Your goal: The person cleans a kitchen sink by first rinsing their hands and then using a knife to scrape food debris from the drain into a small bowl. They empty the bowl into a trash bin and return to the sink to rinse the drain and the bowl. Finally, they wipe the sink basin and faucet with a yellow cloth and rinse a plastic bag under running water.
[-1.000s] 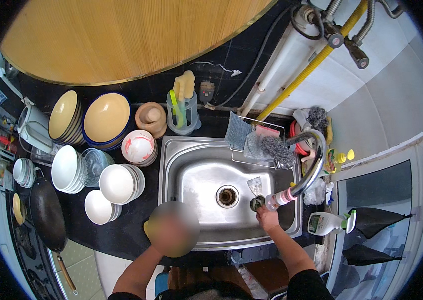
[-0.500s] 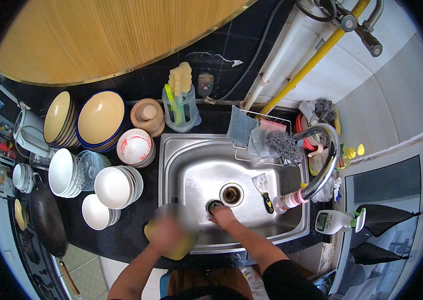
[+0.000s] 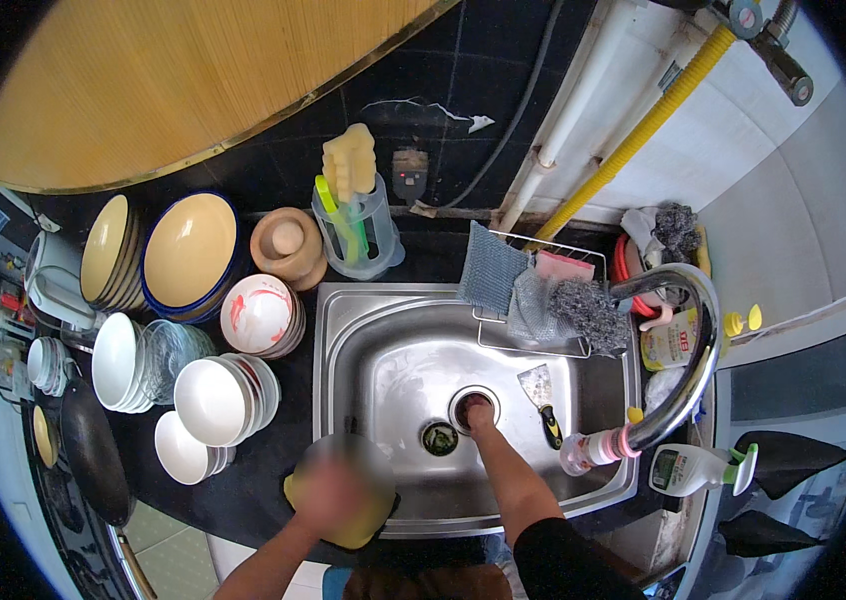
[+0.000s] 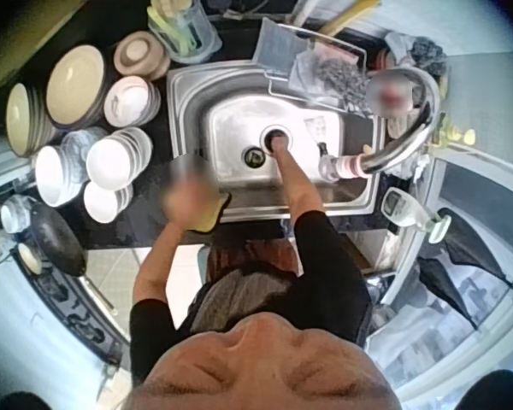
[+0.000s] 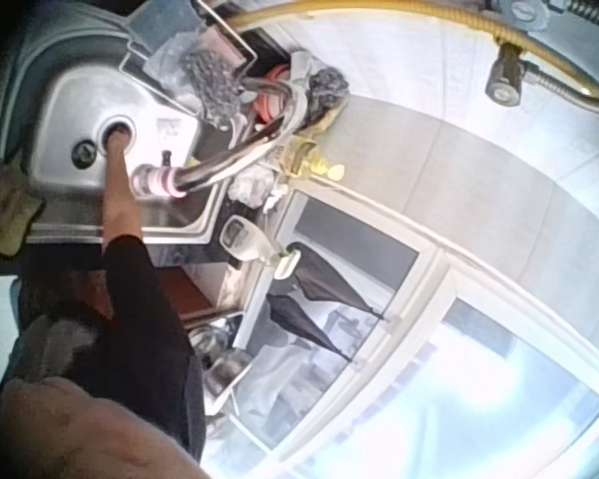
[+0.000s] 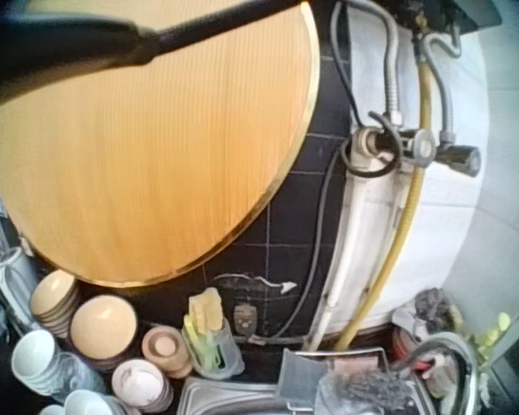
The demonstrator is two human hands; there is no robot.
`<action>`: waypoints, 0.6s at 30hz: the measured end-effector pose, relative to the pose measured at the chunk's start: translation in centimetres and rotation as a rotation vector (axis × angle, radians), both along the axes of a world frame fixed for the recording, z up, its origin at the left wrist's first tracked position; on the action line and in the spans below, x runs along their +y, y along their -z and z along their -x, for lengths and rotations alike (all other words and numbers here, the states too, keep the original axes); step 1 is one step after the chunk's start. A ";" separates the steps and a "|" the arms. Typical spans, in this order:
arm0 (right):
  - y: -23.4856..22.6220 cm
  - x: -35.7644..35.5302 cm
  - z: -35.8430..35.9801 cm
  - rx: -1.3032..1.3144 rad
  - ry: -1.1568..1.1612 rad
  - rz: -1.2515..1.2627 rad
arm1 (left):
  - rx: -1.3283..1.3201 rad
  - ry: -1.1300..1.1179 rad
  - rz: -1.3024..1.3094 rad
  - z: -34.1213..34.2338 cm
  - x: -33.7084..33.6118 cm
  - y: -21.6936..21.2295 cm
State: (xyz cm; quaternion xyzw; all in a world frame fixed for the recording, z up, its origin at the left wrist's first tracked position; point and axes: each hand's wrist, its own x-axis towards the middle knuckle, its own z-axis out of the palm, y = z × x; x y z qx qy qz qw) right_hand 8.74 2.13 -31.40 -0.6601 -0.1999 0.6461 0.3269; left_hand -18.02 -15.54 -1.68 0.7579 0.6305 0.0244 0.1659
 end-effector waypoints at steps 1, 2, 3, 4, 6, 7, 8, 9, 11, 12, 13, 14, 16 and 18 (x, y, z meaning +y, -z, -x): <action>-0.9 0.0 0.9 -0.143 0.027 0.059 | 0.008 0.001 0.018 -0.1 -0.1 -0.1; -0.1 -0.1 1.3 -0.197 -0.024 0.008 | 0.024 0.003 0.038 0.0 0.0 -0.3; 0.5 -0.3 1.1 -0.259 -0.063 -0.041 | 0.034 0.018 0.057 -0.1 0.3 -0.5; -0.6 -0.3 1.9 -0.318 -0.124 -0.091 | 0.049 0.009 0.078 -0.1 0.3 -0.5; -4.4 -0.4 2.5 -0.510 -0.353 -0.121 | 0.046 -0.014 0.073 0.0 0.2 -0.9; -6.4 -0.1 2.6 -0.600 -0.489 -0.129 | -0.018 -0.020 0.017 0.1 0.3 -1.3; -7.3 0.2 2.3 -0.697 -0.610 -0.142 | -0.086 -0.009 -0.047 0.1 0.6 -1.5; -6.4 0.4 1.7 -0.717 -0.596 -0.131 | -0.191 0.000 -0.112 0.3 1.1 -2.0; -3.8 0.4 0.7 -0.754 -0.575 -0.107 | -0.297 0.006 -0.188 0.2 1.5 -2.4; -4.6 0.3 1.1 -0.678 -0.574 -0.109 | -0.293 -0.016 -0.199 0.2 1.3 -2.3; -6.8 0.5 1.6 -0.604 -0.574 -0.110 | -0.291 -0.040 -0.210 0.2 0.9 -2.3; -8.1 0.7 1.6 -0.534 -0.562 -0.111 | -0.294 -0.047 -0.219 0.2 0.8 -2.4; -7.3 0.3 1.1 -0.470 -0.527 -0.155 | -0.305 -0.049 -0.240 0.0 1.1 -2.6; -7.9 -0.4 1.1 -0.568 -0.563 -0.239 | -0.355 -0.068 -0.214 0.0 1.5 -3.8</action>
